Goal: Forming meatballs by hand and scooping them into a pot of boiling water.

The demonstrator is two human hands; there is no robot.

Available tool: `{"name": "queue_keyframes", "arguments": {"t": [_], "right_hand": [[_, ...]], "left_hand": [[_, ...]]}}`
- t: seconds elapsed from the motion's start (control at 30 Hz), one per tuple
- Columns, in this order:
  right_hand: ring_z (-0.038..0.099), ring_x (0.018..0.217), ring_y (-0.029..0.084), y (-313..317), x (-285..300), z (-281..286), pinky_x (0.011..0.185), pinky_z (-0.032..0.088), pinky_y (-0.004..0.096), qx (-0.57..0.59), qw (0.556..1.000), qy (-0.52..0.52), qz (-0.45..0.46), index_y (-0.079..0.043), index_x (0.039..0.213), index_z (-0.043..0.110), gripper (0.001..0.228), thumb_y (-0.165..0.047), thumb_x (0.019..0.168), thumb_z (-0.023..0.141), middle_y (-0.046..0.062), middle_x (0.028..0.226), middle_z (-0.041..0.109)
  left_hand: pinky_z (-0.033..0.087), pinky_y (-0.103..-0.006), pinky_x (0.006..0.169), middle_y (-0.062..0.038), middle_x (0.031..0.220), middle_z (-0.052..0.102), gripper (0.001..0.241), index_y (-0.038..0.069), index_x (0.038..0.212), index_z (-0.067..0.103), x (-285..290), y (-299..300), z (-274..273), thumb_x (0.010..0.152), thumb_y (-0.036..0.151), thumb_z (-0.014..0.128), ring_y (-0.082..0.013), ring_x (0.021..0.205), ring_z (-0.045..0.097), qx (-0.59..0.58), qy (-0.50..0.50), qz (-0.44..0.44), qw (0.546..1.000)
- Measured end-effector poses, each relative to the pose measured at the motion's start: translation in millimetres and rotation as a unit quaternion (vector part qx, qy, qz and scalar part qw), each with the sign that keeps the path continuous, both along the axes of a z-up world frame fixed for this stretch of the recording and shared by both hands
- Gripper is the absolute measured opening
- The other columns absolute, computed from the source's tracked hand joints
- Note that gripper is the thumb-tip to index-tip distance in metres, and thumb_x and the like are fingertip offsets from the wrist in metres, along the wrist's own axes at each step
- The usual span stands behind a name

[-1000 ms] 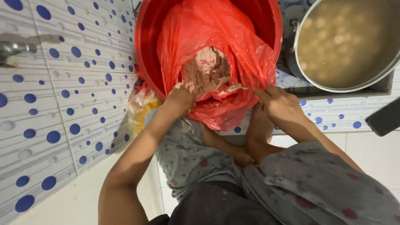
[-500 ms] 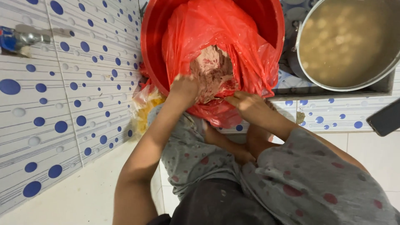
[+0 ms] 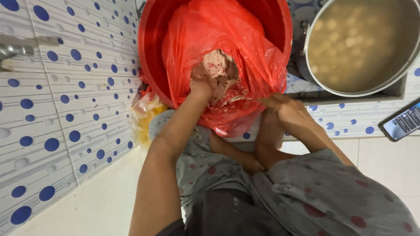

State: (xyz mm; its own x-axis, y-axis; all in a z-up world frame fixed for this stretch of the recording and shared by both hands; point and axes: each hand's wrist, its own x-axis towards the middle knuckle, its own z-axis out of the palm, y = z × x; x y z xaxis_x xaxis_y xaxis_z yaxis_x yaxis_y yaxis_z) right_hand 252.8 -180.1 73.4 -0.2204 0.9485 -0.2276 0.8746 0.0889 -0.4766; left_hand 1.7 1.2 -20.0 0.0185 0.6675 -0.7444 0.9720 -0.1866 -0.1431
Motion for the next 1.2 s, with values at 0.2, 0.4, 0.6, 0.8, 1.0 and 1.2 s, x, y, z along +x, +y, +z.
{"name": "queue_keyframes", "arguments": {"t": [0.2,0.4,0.6,0.8,1.0,1.2], "right_hand": [[0.067,0.103,0.039,-1,1,44,0.077,0.058,0.054,-0.023,0.998,0.001,-0.065,-0.029,0.119,0.07,0.03,-0.023,0.098,0.05,0.005,0.108,0.067],[0.069,0.106,0.035,-11,9,36,0.079,0.058,0.051,-0.015,0.996,0.024,-0.082,-0.031,0.124,0.071,0.032,-0.022,0.099,0.055,0.003,0.11,0.069],[0.071,0.091,0.037,-11,14,37,0.077,0.058,0.05,0.027,0.993,0.054,-0.102,-0.03,0.122,0.075,0.031,-0.016,0.1,0.059,0.007,0.093,0.07],[0.072,0.085,0.028,-10,29,44,0.075,0.057,0.039,0.08,0.981,0.111,-0.139,-0.027,0.123,0.078,0.027,-0.013,0.105,0.065,0.002,0.084,0.07],[0.071,0.084,0.03,-7,43,61,0.079,0.056,0.041,0.1,0.959,0.169,-0.206,-0.011,0.125,0.079,0.025,-0.001,0.105,0.067,0.011,0.084,0.07],[0.071,0.086,0.029,2,31,65,0.083,0.054,0.039,0.099,0.945,0.195,-0.241,-0.005,0.125,0.079,0.023,0.003,0.107,0.067,0.013,0.083,0.07]], "left_hand": [[0.046,-0.0672,0.094,-0.028,0.145,0.055,0.068,0.004,0.162,0.028,-35,-23,-4,0.098,0.019,0.046,-0.0509,0.132,0.053,-0.096,-0.027,-0.121,0.988],[0.058,-0.0584,0.081,-0.018,0.117,0.073,0.047,0.001,0.123,0.071,-29,-29,-31,0.087,0.031,0.067,-0.0393,0.116,0.068,-0.018,-0.054,-0.106,0.993],[0.059,-0.0604,0.082,-0.02,0.11,0.074,0.075,0.002,0.128,0.066,-45,-26,-85,0.07,0.049,0.077,-0.0415,0.109,0.071,0.0,-0.099,-0.023,0.995],[0.052,-0.0612,0.099,-0.031,0.118,0.071,0.058,-0.007,0.124,0.068,-41,-27,83,0.09,0.035,0.047,-0.0483,0.118,0.066,-0.092,-0.283,-0.022,0.954],[0.064,-0.0247,0.073,0.007,0.086,0.041,0.037,-0.007,0.125,0.058,-61,-15,115,0.091,-0.003,0.071,-0.008,0.081,0.064,-0.232,-0.739,0.219,0.594],[0.062,-0.0437,0.083,-0.017,0.098,0.062,0.031,0.001,0.118,0.052,-71,16,58,0.097,0.021,0.061,-0.0284,0.092,0.07,-0.187,-0.861,0.28,0.381]]}}
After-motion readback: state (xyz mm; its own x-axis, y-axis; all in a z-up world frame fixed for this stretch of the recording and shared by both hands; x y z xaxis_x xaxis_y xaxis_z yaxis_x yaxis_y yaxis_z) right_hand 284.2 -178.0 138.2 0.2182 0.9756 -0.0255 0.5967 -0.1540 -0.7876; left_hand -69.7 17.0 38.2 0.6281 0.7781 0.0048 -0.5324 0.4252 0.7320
